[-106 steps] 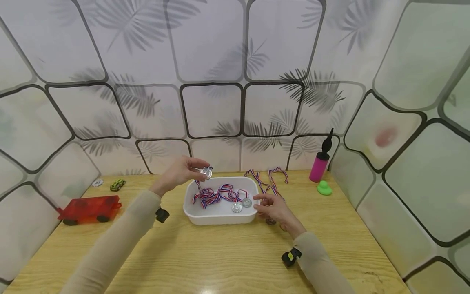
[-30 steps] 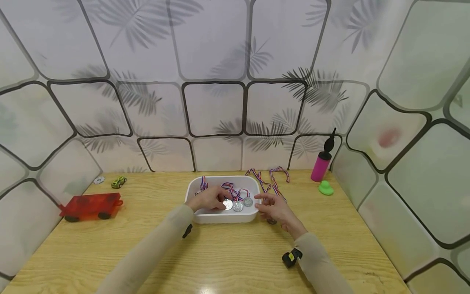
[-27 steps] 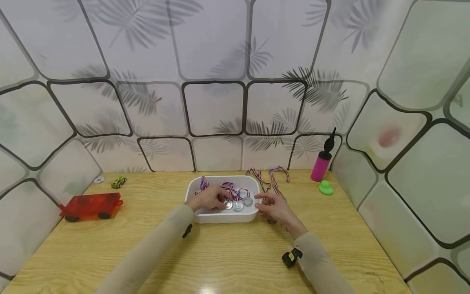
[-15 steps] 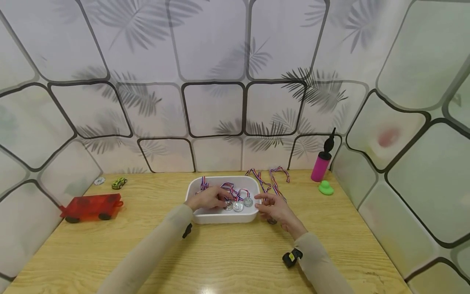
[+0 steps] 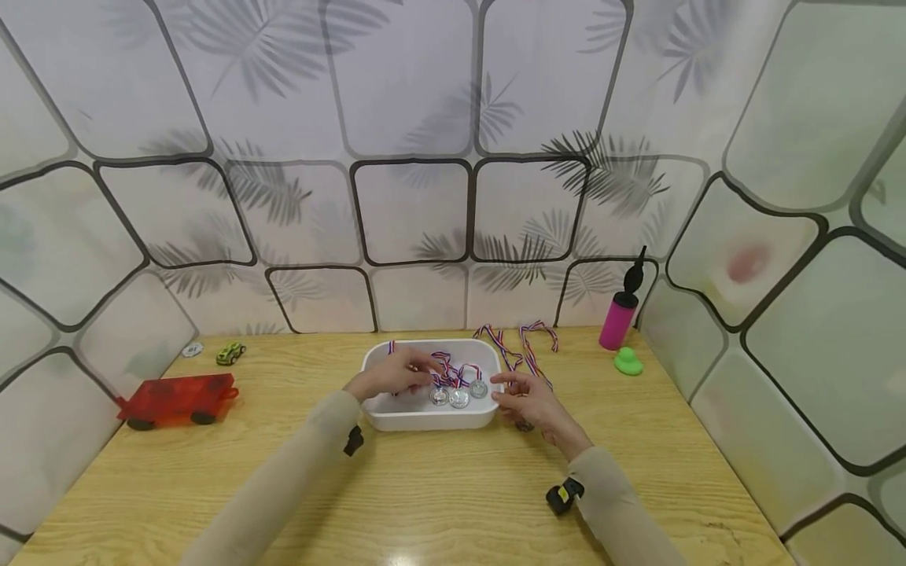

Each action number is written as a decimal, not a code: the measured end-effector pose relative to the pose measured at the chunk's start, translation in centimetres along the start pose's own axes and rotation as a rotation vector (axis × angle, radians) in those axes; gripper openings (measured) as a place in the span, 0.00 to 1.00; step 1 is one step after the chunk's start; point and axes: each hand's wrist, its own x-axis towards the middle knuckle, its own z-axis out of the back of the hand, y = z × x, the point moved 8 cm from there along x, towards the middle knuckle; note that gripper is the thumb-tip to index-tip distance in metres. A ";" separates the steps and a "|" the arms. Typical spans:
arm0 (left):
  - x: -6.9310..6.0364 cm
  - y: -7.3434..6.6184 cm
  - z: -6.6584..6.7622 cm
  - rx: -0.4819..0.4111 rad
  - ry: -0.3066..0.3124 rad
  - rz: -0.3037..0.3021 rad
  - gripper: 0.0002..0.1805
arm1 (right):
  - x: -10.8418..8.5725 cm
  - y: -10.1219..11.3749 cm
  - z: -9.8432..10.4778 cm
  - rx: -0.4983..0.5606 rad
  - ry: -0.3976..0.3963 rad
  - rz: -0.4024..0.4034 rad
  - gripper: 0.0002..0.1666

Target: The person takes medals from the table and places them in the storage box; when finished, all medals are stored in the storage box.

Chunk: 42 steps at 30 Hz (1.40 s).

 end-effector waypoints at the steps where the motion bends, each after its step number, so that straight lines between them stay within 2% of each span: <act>1: -0.2 0.0 0.2 -0.020 -0.005 0.003 0.14 | 0.0 0.0 0.0 -0.005 0.003 0.005 0.25; 6: -1.3 0.0 1.4 -0.072 -0.062 -0.014 0.13 | -0.3 -0.1 0.0 -0.032 0.020 0.030 0.26; 9: -2.1 -0.1 1.9 -0.118 -0.073 -0.041 0.14 | -0.6 -0.3 0.2 -0.031 0.032 0.036 0.27; 11: -2.7 0.0 2.2 -0.178 -0.069 -0.045 0.15 | -0.8 -0.3 0.3 -0.033 0.041 0.042 0.28; 14: -3.6 0.2 2.9 -0.237 -0.080 -0.034 0.15 | -0.9 -0.3 0.5 -0.040 0.049 0.041 0.28; 21: -5.7 1.6 4.9 -0.308 -0.184 0.018 0.14 | -0.9 -0.4 1.5 -0.010 0.024 0.051 0.25; 25: -6.9 2.6 5.6 -0.337 -0.222 0.032 0.15 | -1.0 -0.2 1.8 0.000 0.054 0.084 0.28; 32: -8.6 4.1 6.1 -0.394 -0.257 0.069 0.16 | -1.0 -0.7 3.1 -0.044 0.041 0.083 0.30; 37: -9.7 4.8 6.0 -0.370 -0.258 0.082 0.18 | -0.9 -1.2 4.7 -0.128 0.023 0.099 0.26; 42: -10.7 5.7 5.7 -0.360 -0.262 0.093 0.19 | -1.1 -1.6 6.1 -0.175 0.037 0.117 0.26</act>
